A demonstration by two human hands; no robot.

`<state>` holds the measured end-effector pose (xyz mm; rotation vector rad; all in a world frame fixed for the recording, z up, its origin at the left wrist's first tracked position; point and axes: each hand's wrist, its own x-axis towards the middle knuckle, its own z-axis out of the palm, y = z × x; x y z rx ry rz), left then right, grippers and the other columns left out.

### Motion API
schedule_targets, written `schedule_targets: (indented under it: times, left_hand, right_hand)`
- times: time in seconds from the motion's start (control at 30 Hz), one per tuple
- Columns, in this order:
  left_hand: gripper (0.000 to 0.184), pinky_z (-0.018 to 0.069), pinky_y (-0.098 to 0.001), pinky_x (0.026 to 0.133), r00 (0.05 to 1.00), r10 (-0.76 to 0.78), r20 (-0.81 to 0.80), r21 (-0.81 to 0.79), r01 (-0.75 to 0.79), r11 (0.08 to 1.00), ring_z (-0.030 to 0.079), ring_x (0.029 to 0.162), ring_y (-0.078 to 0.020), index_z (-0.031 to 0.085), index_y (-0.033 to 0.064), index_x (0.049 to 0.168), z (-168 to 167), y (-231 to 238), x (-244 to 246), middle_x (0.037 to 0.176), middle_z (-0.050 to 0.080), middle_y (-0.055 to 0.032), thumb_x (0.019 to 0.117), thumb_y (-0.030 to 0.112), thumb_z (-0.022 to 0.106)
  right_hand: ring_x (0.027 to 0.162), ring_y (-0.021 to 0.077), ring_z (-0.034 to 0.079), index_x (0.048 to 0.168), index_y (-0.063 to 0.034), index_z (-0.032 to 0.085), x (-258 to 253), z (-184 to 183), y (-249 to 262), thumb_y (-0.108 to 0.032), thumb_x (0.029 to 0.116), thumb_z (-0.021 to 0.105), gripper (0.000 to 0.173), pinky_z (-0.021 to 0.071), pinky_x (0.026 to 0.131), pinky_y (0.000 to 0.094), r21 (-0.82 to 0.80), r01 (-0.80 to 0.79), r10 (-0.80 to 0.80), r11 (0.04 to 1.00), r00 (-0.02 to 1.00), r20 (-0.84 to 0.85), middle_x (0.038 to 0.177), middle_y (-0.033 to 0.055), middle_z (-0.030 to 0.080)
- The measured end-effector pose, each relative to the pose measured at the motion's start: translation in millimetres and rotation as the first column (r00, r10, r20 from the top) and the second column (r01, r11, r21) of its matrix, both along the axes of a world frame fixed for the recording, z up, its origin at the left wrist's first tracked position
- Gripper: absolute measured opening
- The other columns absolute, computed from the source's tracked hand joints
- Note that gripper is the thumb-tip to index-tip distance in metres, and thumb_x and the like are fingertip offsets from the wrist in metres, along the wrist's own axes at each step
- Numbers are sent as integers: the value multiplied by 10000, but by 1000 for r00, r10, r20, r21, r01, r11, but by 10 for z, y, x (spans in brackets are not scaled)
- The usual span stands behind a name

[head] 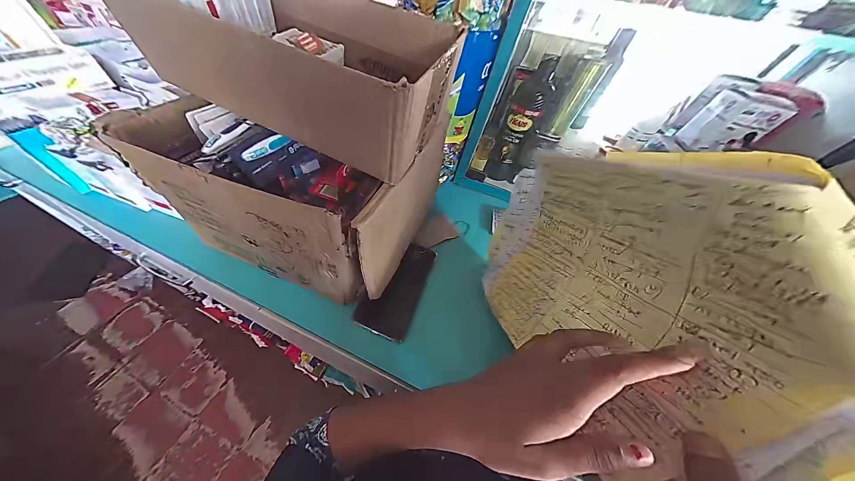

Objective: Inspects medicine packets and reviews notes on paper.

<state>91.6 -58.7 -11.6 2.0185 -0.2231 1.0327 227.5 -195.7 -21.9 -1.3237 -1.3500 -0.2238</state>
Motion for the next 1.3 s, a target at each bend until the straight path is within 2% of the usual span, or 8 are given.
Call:
schedule_targets:
  times: [0.1,0.27,0.47,0.6,0.73,0.9,1.1,1.3]
  left_hand:
    - [526,254,-475,1219,979,199,41,29,-200,979,427,1444,-333,518,-92,1392,-22,10,-34,1490,502,-261,1058,308,443]
    - [605,430,-385,1138,775,626,91,-297,-579,759,443,1424,-170,465,60,1489,-164,236,-352,1565,448,-99,974,331,631]
    - [570,591,-167,845,858,508,-71,-590,-447,672,690,957,40,506,146,1368,43,235,-802,1071,712,161,862,262,740]
    - [467,619,-196,761,903,398,-163,-729,-382,567,721,842,3,568,144,1232,-63,338,-774,944,747,113,801,62,727]
    - [643,632,-229,753,892,369,-261,-754,-427,500,732,854,-38,509,128,1292,-182,362,-737,980,747,60,719,-52,738]
    - [725,634,-240,773,854,438,-281,-714,-491,498,729,910,-51,481,105,1369,-323,301,-602,1065,730,30,722,-112,726]
    - [707,631,-237,810,836,492,-244,-681,-509,527,721,948,-39,458,97,1379,-431,258,-564,1092,719,50,754,-112,715]
    - [655,629,-238,831,822,543,-171,-647,-510,568,717,949,-25,461,89,1341,-540,201,-566,1068,719,84,776,-121,718]
  right_hand:
    - [1030,-79,655,1193,194,488,8,255,-2,79,907,526,311,555,939,161,7,92,-88,996,970,-226,1076,-63,680]
    - [1004,-87,673,1130,-138,635,225,324,-173,29,918,556,281,557,905,146,129,-27,64,991,954,-292,1035,-227,724]
    - [1020,-133,646,1151,-303,695,206,302,-223,-168,979,614,233,523,903,89,31,-54,61,998,961,-270,1092,-291,711]
    - [954,-124,655,1094,-200,664,199,147,-64,-43,937,547,251,544,858,99,-18,-15,8,1000,933,-359,1012,-272,713]
    - [942,-139,642,1135,-21,598,253,-77,40,5,919,481,247,545,859,91,-87,5,-40,996,916,-400,1001,-235,690]
    - [1053,-125,629,1259,-61,567,366,-347,47,-136,1015,516,261,537,934,117,-129,-78,32,989,944,-329,1119,-243,679]
    - [980,-141,635,1230,31,554,443,-397,40,-100,988,498,281,547,877,100,-211,-35,-41,977,938,-344,1059,-205,675]
    - [1149,-92,599,1336,151,474,476,-500,25,-127,989,550,451,505,1008,142,-193,-71,6,979,948,-318,1269,-78,657]
